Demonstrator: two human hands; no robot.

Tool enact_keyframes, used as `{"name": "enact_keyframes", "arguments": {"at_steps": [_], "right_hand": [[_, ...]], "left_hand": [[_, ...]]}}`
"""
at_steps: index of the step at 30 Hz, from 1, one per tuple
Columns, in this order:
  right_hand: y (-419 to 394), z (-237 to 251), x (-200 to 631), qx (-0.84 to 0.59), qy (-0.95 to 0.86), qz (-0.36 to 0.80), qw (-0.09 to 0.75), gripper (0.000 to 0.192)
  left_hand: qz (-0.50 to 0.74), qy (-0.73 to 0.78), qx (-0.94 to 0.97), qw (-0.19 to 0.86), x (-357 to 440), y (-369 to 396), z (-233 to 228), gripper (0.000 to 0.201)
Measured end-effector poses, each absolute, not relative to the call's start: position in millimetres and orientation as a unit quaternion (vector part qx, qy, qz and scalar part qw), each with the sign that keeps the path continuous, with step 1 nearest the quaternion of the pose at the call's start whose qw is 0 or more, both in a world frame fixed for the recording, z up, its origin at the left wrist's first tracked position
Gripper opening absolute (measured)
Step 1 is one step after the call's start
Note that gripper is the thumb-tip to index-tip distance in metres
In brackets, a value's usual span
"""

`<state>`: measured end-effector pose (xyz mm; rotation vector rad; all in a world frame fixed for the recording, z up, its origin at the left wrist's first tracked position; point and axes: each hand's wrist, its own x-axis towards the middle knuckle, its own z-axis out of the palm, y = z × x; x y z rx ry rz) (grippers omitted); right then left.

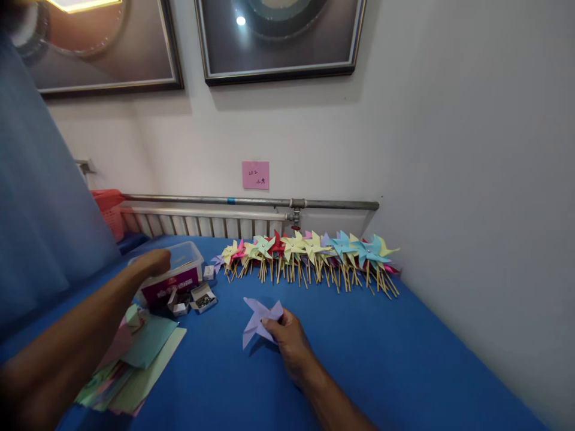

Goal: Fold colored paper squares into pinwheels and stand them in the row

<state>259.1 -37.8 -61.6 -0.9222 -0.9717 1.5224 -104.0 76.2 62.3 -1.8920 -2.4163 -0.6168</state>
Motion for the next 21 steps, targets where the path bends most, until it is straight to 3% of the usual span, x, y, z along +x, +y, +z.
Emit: {"name": "enact_keyframes", "arguments": {"at_steps": [4,8,10,14,21], "right_hand": [[-37,-63,259,-0.389,-0.409,0.629,0.534,0.026],[-38,-60,259,-0.385,-0.401,0.629,0.544,0.028],[-40,-57,258,-0.382,-0.398,0.630,0.546,0.029],[-43,-52,257,-0.384,-0.390,0.631,0.550,0.030],[-43,-49,256,-0.398,-0.377,0.627,0.553,0.034]], "left_hand": [[-0.246,-0.758,-0.603,0.045,-68,55,72,0.019],[-0.383,-0.656,-0.617,-0.208,5,22,28,0.018],[-0.400,-0.641,-0.597,-0.268,38,9,-4,0.015],[-0.399,-0.601,-0.647,-0.246,69,-5,-46,0.020],[-0.352,-0.584,-0.688,-0.250,69,-8,-56,0.027]]}}
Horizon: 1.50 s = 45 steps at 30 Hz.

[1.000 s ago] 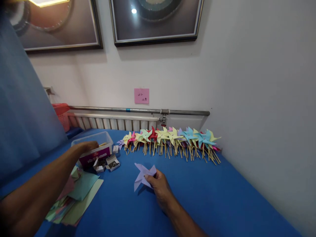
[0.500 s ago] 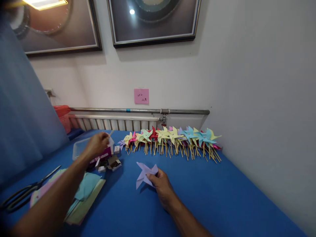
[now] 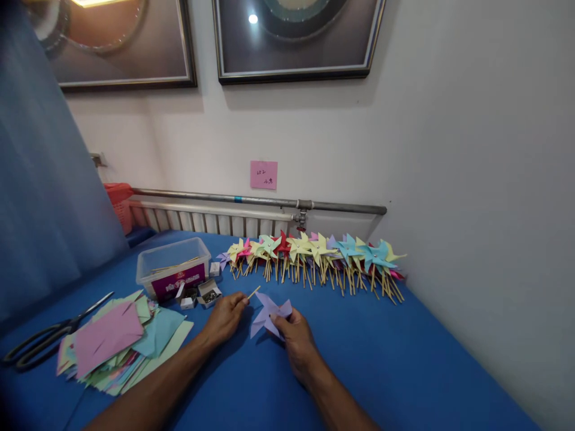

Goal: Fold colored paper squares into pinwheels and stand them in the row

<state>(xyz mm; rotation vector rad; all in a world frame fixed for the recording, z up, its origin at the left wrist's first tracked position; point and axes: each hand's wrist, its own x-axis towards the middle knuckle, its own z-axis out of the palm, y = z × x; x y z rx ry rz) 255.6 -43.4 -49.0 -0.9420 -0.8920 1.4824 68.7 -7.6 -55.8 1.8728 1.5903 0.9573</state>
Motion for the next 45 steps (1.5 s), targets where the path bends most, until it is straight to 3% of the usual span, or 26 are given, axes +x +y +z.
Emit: {"name": "enact_keyframes", "arguments": {"at_steps": [17,27,34,41,45], "right_hand": [[-39,-53,258,-0.407,-0.348,0.635,0.557,0.032],[-40,-53,258,-0.413,-0.331,0.635,0.563,0.033],[-39,-51,257,-0.418,-0.317,0.626,0.577,0.035],[-37,-53,259,-0.416,-0.313,0.618,0.589,0.035],[-37,-55,258,-0.411,-0.320,0.627,0.579,0.036]], "left_hand": [[0.347,0.566,0.719,0.204,75,-16,-51,0.010],[0.406,0.562,0.632,0.345,75,-13,-52,0.019],[0.377,0.553,0.669,0.323,77,-19,-49,0.027],[0.356,0.576,0.684,0.269,79,-20,-45,0.023],[0.345,0.554,0.681,0.331,81,-21,-48,0.020]]}}
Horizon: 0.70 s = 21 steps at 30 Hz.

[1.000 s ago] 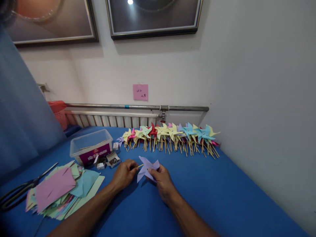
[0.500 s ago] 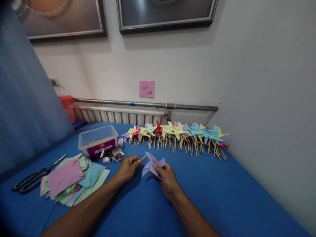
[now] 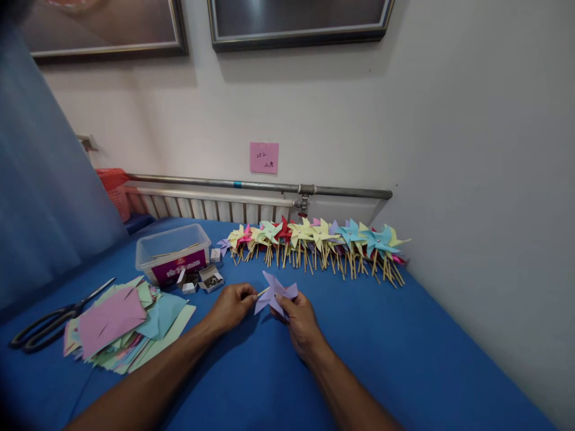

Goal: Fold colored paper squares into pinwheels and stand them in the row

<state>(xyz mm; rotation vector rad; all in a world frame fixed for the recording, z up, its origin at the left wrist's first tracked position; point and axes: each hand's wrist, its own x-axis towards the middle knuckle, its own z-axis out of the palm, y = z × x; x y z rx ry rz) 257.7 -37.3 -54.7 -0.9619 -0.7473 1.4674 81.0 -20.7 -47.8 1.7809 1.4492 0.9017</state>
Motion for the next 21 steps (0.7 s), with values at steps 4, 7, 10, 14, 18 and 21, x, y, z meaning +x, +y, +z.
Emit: {"name": "enact_keyframes", "arguments": {"at_steps": [4,7,10,14,18,21], "right_hand": [[-36.8,-56.1,257.3,-0.409,-0.324,0.621,0.585,0.036],[-35.8,-57.2,257.8,-0.412,-0.327,0.612,0.590,0.034],[-34.4,-58.1,258.7,-0.412,-0.333,0.606,0.593,0.034],[-33.3,-58.7,259.1,-0.420,-0.335,0.599,0.594,0.037],[-33.5,-59.3,258.3,-0.415,-0.345,0.596,0.595,0.035],[-33.4,-60.0,257.8,-0.406,-0.358,0.595,0.594,0.033]], "left_hand": [[0.353,0.519,0.663,0.408,83.5,-24.2,-48.6,0.018],[0.348,0.512,0.662,0.421,84.5,-26.2,-47.7,0.014],[0.339,0.515,0.663,0.424,85.5,-27.2,-46.9,0.011],[0.338,0.521,0.660,0.423,86.9,-28.7,-46.4,0.010],[0.334,0.524,0.664,0.415,87.5,-29.4,-47.6,0.011],[0.335,0.533,0.662,0.407,88.1,-28.6,-50.0,0.012]]}}
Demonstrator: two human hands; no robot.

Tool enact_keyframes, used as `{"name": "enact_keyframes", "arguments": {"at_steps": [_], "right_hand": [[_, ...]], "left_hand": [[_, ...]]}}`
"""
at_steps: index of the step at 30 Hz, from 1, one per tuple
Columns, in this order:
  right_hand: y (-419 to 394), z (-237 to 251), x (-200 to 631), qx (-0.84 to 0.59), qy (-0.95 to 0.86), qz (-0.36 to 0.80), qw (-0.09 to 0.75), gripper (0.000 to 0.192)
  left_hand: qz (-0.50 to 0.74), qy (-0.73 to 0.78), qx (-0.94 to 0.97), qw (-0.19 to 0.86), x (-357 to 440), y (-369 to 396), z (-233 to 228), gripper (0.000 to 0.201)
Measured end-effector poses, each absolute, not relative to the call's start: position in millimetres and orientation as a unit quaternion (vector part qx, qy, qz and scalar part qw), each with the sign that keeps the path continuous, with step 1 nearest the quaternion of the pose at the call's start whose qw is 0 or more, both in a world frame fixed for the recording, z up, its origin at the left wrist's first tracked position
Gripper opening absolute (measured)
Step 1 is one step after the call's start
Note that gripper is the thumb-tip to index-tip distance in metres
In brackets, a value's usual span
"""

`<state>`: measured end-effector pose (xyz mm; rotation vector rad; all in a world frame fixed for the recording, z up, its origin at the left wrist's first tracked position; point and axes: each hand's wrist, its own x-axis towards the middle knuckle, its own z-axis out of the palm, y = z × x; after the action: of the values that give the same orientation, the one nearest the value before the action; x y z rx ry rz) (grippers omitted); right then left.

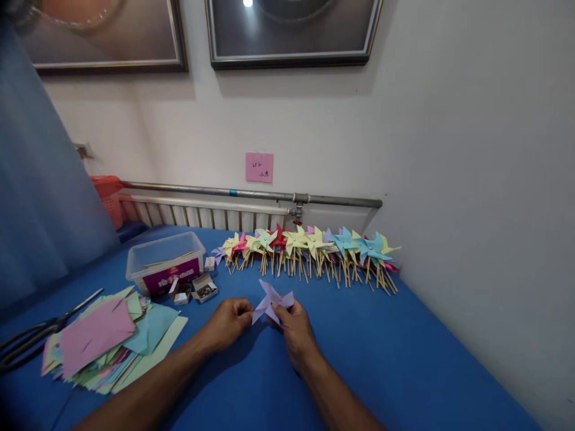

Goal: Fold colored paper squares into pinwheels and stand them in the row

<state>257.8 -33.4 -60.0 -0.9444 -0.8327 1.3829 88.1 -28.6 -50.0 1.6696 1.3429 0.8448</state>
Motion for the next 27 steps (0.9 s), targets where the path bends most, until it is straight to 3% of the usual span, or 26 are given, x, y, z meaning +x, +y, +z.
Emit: {"name": "enact_keyframes", "arguments": {"at_steps": [20,27], "right_hand": [[-31.6,-63.4,260.1,-0.427,-0.345,0.588,0.594,0.026],[-29.4,-67.3,261.6,-0.427,-0.356,0.584,0.591,0.033]], "left_hand": [[0.342,0.524,0.653,0.427,89.6,-28.6,-53.9,0.012],[0.336,0.533,0.641,0.438,90.4,-28.9,-51.5,0.011]]}}
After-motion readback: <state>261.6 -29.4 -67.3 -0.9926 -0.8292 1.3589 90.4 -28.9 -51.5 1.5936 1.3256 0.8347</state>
